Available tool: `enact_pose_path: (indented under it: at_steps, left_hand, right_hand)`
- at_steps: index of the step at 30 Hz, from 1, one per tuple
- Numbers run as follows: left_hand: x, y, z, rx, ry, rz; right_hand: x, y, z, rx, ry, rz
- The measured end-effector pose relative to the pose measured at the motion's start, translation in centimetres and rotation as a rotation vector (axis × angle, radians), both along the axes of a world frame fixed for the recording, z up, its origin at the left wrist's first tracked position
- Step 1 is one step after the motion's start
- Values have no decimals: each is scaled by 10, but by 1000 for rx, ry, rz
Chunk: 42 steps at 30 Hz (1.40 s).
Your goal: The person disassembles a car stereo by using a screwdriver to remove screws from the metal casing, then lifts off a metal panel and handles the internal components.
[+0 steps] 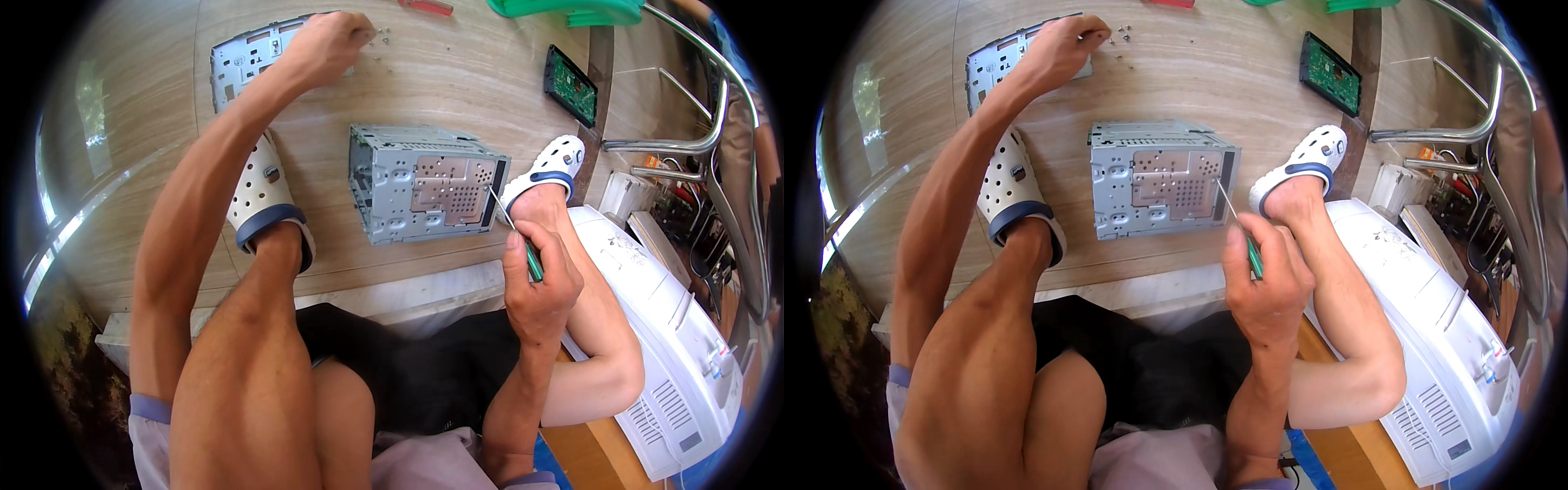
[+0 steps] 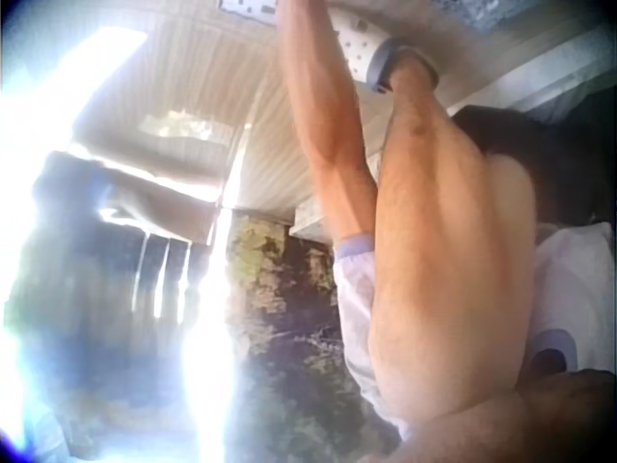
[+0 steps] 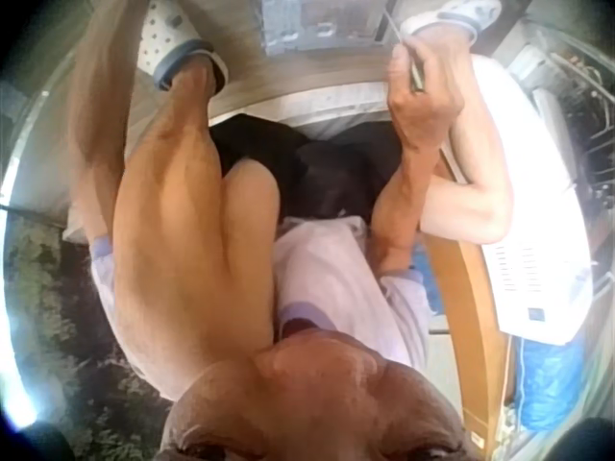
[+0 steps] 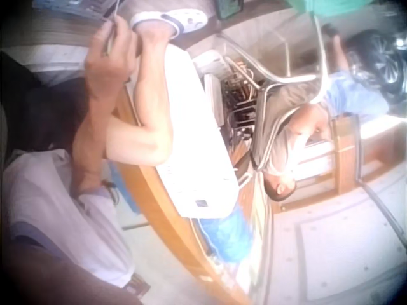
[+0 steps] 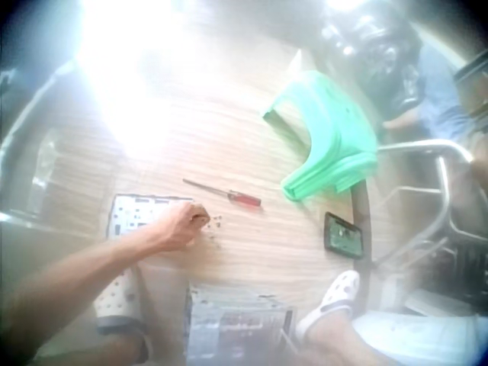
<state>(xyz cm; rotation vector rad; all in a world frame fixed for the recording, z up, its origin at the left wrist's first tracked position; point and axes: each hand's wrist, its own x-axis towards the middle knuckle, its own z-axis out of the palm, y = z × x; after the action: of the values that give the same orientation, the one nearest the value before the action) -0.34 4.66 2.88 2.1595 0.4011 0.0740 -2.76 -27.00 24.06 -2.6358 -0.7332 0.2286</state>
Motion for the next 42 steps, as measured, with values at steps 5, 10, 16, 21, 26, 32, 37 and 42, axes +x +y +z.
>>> enact_pose_path:
  at_steps: [5,10,16,21,26,32,37,42]
  left_hand:
    - [-65,-11,35,-298,12,313]
    - [-124,-53,26,-455,38,407]
    - [-116,-60,29,-187,-46,139]
    - [-111,-55,15,-128,159,-21]
    - [-106,-53,23,-192,265,19]
    - [-107,-54,19,-176,237,8]
    - [-107,-54,18,-177,240,5]
    - [-106,-54,17,-178,255,-1]
  right_hand:
    - [-5,3,9,-12,159,-145]
    - [-6,-4,1,191,103,-322]
    - [-3,-3,-1,168,135,-339]
    - [-3,0,1,133,134,-365]
    - [0,2,0,87,102,-319]
    - [1,5,-1,58,134,-313]
    - [2,1,-1,33,106,-229]
    - [2,3,0,36,127,-266]
